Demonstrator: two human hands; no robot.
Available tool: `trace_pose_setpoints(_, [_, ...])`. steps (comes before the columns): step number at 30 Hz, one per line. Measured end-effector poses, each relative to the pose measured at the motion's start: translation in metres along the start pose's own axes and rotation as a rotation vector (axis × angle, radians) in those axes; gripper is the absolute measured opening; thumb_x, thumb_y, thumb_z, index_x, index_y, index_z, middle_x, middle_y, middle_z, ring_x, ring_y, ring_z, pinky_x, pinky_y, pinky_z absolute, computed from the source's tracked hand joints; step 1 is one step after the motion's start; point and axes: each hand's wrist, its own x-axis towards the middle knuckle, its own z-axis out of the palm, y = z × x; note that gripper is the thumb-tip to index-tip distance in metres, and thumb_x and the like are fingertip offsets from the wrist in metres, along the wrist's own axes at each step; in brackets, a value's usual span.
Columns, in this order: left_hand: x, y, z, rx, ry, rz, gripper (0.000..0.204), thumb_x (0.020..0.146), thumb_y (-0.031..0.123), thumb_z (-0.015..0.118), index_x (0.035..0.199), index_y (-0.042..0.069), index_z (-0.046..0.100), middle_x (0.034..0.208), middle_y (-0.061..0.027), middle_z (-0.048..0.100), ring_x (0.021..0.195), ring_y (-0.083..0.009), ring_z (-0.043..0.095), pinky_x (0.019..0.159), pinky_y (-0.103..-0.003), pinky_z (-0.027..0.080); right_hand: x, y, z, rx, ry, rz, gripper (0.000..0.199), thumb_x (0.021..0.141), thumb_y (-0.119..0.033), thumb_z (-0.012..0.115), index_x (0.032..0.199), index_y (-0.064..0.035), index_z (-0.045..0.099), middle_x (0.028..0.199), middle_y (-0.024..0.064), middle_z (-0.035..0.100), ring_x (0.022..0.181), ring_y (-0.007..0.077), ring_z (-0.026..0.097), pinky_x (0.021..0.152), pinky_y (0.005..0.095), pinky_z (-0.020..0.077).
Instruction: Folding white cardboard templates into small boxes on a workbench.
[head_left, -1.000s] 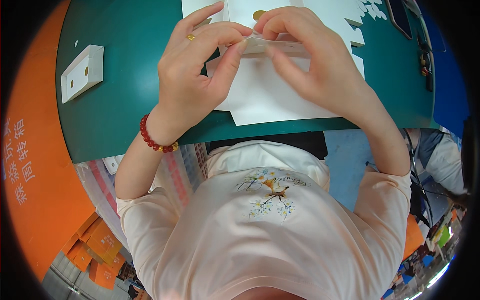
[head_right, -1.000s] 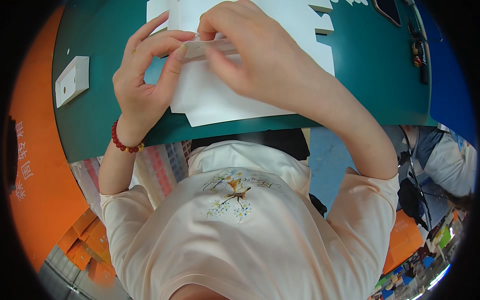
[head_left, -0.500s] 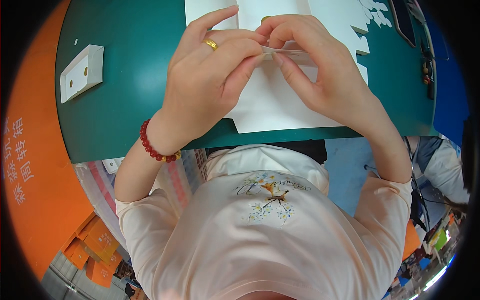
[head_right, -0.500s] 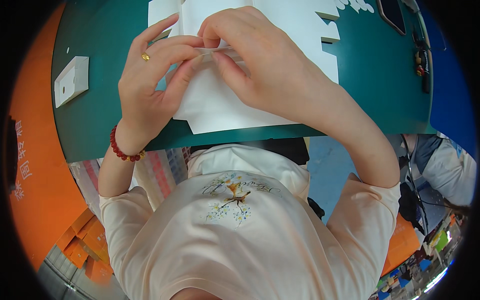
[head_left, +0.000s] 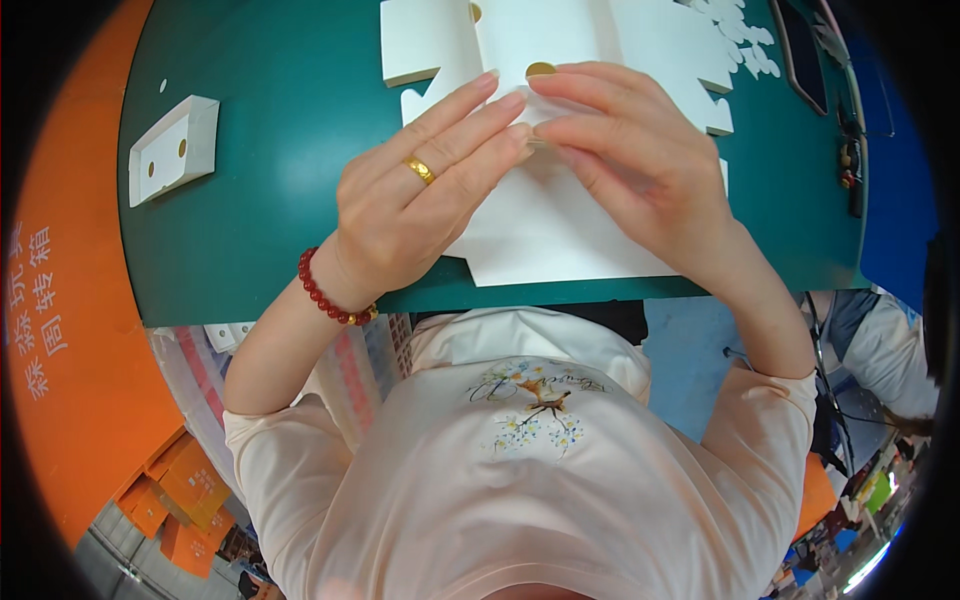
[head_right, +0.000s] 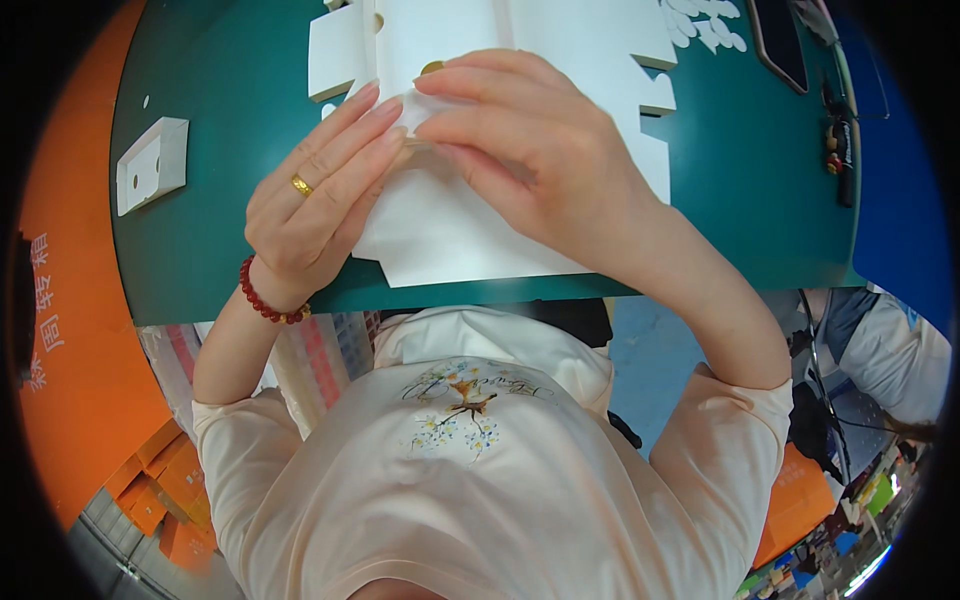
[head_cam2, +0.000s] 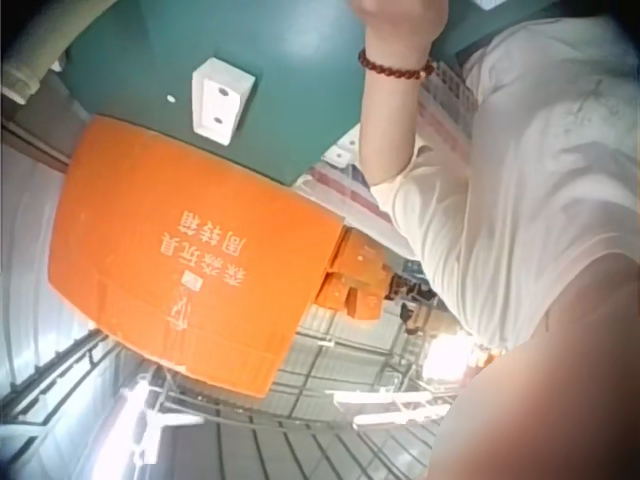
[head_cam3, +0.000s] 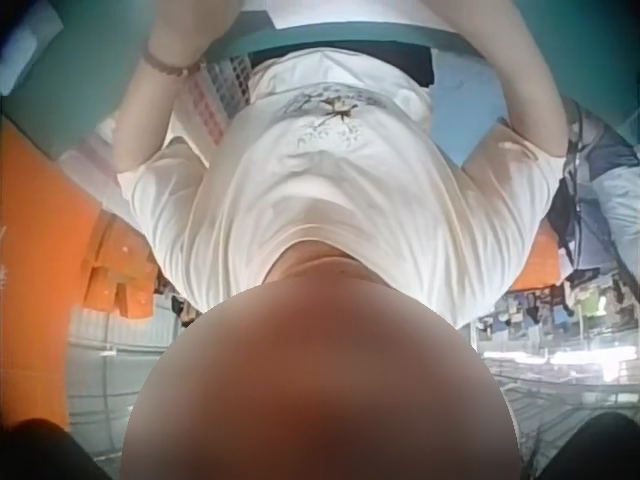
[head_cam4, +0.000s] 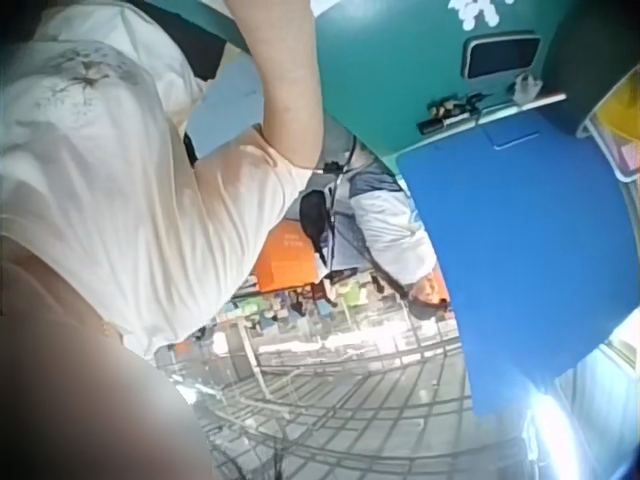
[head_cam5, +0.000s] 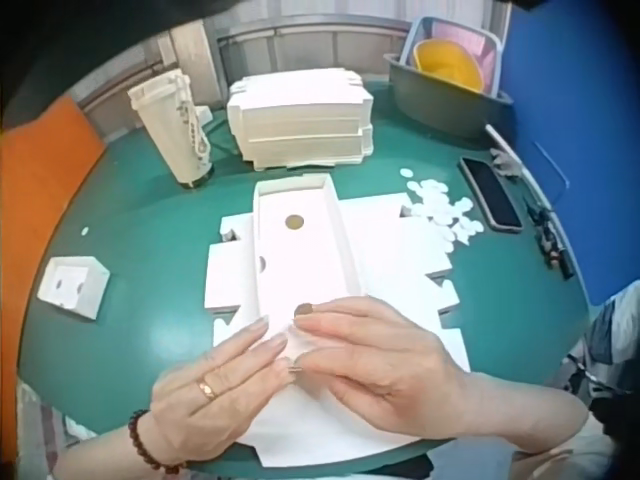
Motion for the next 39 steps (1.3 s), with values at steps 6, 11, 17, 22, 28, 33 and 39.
trace_pose_setpoints(6, [0.003, 0.002, 0.000, 0.169, -0.083, 0.039, 0.029, 0.080, 0.001, 0.078, 0.108, 0.001, 0.073, 0.116, -0.0148, 0.072, 0.113, -0.0348, 0.068, 0.079, -0.036, 0.059, -0.010, -0.001, 0.012, -0.151, 0.051, -0.043, 0.037, 0.075, 0.003, 0.076, 0.111, -0.0068, 0.072, 0.124, 0.0122, 0.068, 0.119, 0.0316, 0.062, 0.102, 0.0447, 0.0477])
trace_pose_setpoints(11, [0.004, 0.005, -0.006, 0.316, -0.123, -0.087, 0.034, 0.075, 0.005, 0.080, 0.109, 0.006, 0.074, 0.129, -0.0145, 0.067, 0.122, -0.0369, 0.059, 0.093, -0.041, 0.053, -0.003, -0.001, 0.001, -0.114, 0.123, -0.061, 0.044, 0.072, 0.002, 0.078, 0.115, -0.0099, 0.072, 0.121, 0.0128, 0.066, 0.112, 0.0298, 0.062, 0.097, 0.0433, 0.0475])
trace_pose_setpoints(17, [0.008, 0.002, -0.002, 0.281, -0.069, -0.081, 0.031, 0.073, 0.006, 0.075, 0.105, 0.009, 0.074, 0.133, -0.0115, 0.064, 0.113, -0.0313, 0.061, 0.088, -0.039, 0.052, -0.021, 0.005, -0.024, -0.385, -0.036, -0.058, 0.040, 0.072, 0.000, 0.080, 0.110, -0.0086, 0.074, 0.088, 0.0051, 0.064, 0.078, 0.0196, 0.063, 0.057, 0.0291, 0.0472])
trace_pose_setpoints(22, [-0.003, 0.007, -0.006, 0.108, -0.108, -0.183, 0.024, 0.077, 0.006, 0.070, 0.100, 0.006, 0.070, 0.118, -0.0100, 0.068, 0.098, -0.0264, 0.067, 0.075, -0.036, 0.056, -0.017, 0.008, -0.012, -0.231, -0.038, -0.055, 0.026, 0.073, 0.003, 0.079, 0.096, -0.0057, 0.071, 0.074, 0.0064, 0.062, 0.059, 0.0216, 0.062, 0.050, 0.0321, 0.0470])
trace_pose_setpoints(28, [-0.006, 0.012, -0.011, 0.096, -0.033, -0.094, 0.016, 0.076, 0.001, 0.070, 0.092, 0.003, 0.068, 0.104, -0.0079, 0.071, 0.080, -0.0213, 0.070, 0.062, -0.030, 0.056, -0.021, 0.011, -0.017, -0.129, -0.030, -0.170, 0.042, 0.072, 0.004, 0.077, 0.112, -0.0018, 0.066, 0.084, 0.0126, 0.069, 0.066, 0.0277, 0.067, 0.056, 0.0351, 0.0518])
trace_pose_setpoints(33, [-0.023, 0.004, -0.053, 0.248, 0.053, -0.327, 0.018, 0.079, 0.004, 0.074, 0.094, 0.007, 0.066, 0.106, -0.0049, 0.070, 0.088, -0.0219, 0.070, 0.064, -0.030, 0.056, -0.024, 0.012, -0.021, -0.157, -0.006, -0.173, 0.038, 0.076, 0.010, 0.070, 0.113, 0.0013, 0.065, 0.094, 0.0182, 0.071, 0.073, 0.0292, 0.069, 0.061, 0.0327, 0.0549])
trace_pose_setpoints(39, [-0.049, -0.032, -0.084, 0.360, 0.173, -0.613, 0.012, 0.083, 0.004, 0.075, 0.092, 0.008, 0.068, 0.102, -0.0046, 0.071, 0.079, -0.0222, 0.069, 0.064, -0.030, 0.056, -0.016, 0.016, -0.014, -0.094, -0.048, -0.167, 0.028, 0.079, 0.011, 0.068, 0.106, 0.0012, 0.068, 0.100, 0.0169, 0.070, 0.076, 0.0274, 0.069, 0.061, 0.0303, 0.0543])
